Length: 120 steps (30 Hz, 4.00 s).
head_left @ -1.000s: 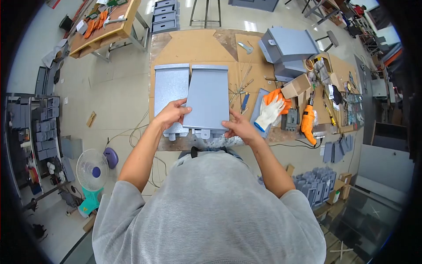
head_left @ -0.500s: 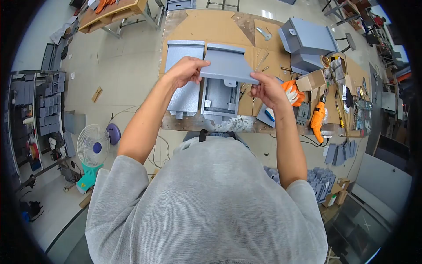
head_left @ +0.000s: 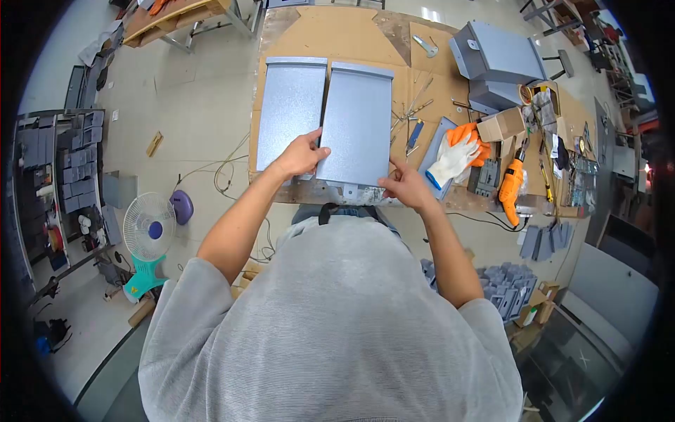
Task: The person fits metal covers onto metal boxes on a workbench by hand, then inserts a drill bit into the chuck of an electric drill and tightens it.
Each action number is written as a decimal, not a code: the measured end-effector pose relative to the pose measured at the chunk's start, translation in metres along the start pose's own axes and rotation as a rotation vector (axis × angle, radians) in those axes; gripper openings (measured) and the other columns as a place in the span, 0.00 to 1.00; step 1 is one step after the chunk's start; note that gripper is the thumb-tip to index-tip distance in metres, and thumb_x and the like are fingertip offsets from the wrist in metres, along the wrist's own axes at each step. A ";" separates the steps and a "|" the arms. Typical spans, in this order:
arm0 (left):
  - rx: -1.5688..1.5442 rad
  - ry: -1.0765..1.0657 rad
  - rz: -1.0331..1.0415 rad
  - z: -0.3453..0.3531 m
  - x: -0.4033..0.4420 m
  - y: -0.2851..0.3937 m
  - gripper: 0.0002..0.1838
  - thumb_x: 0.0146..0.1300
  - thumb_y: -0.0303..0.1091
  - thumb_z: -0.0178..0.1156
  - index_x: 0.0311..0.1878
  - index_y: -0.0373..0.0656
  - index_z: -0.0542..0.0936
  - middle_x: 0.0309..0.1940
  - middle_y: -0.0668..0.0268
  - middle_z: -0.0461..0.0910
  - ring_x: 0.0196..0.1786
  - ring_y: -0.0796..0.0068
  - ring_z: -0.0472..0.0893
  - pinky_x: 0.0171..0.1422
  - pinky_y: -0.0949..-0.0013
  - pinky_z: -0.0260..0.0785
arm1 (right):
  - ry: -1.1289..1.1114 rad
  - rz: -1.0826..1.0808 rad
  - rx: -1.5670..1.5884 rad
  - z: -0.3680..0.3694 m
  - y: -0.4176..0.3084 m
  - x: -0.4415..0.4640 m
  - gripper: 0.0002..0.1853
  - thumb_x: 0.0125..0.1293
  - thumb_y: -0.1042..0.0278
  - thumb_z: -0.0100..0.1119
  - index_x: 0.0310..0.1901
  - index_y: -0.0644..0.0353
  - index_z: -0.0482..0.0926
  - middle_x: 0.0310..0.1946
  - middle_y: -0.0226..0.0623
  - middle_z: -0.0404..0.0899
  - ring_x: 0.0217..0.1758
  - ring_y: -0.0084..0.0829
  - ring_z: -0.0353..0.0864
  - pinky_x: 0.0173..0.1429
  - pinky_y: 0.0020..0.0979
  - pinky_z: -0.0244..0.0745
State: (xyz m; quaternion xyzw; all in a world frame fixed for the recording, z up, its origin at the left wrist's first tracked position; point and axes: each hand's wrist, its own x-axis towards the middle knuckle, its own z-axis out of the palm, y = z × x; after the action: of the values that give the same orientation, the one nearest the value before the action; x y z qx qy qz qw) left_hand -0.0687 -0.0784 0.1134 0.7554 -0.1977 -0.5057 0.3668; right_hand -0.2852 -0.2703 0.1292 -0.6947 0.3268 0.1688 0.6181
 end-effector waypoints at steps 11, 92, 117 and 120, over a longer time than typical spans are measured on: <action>0.619 0.069 -0.052 0.010 -0.030 -0.017 0.26 0.59 0.54 0.60 0.41 0.35 0.84 0.37 0.45 0.83 0.43 0.44 0.82 0.49 0.52 0.74 | 0.188 0.046 -0.310 0.022 0.064 0.023 0.37 0.57 0.42 0.66 0.54 0.71 0.75 0.39 0.57 0.83 0.45 0.49 0.83 0.52 0.42 0.77; -0.354 0.257 -0.022 0.018 -0.204 -0.221 0.34 0.63 0.64 0.58 0.55 0.39 0.81 0.48 0.58 0.84 0.49 0.69 0.81 0.56 0.68 0.71 | 0.115 0.148 0.935 0.014 0.037 -0.011 0.41 0.49 0.40 0.62 0.64 0.49 0.66 0.60 0.33 0.71 0.61 0.41 0.70 0.54 0.52 0.68; -0.515 0.416 -0.872 -0.047 -0.448 -0.552 0.35 0.56 0.65 0.63 0.42 0.36 0.84 0.30 0.57 0.82 0.34 0.64 0.82 0.36 0.61 0.77 | 0.427 -0.167 1.276 0.159 -0.089 0.051 0.35 0.51 0.40 0.65 0.59 0.48 0.74 0.57 0.33 0.75 0.59 0.41 0.74 0.55 0.51 0.70; -0.472 0.476 -0.766 -0.083 -0.429 -0.577 0.34 0.55 0.65 0.64 0.41 0.37 0.84 0.28 0.59 0.80 0.31 0.65 0.80 0.33 0.62 0.74 | 0.522 -0.174 1.314 0.164 -0.090 0.062 0.34 0.52 0.41 0.63 0.59 0.49 0.75 0.55 0.35 0.77 0.56 0.41 0.76 0.51 0.50 0.72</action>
State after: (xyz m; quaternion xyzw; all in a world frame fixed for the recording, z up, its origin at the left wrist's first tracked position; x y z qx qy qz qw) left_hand -0.2113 0.6154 -0.0381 0.7647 0.3022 -0.4485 0.3504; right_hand -0.1525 -0.1247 0.1271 -0.2199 0.4415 -0.2851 0.8219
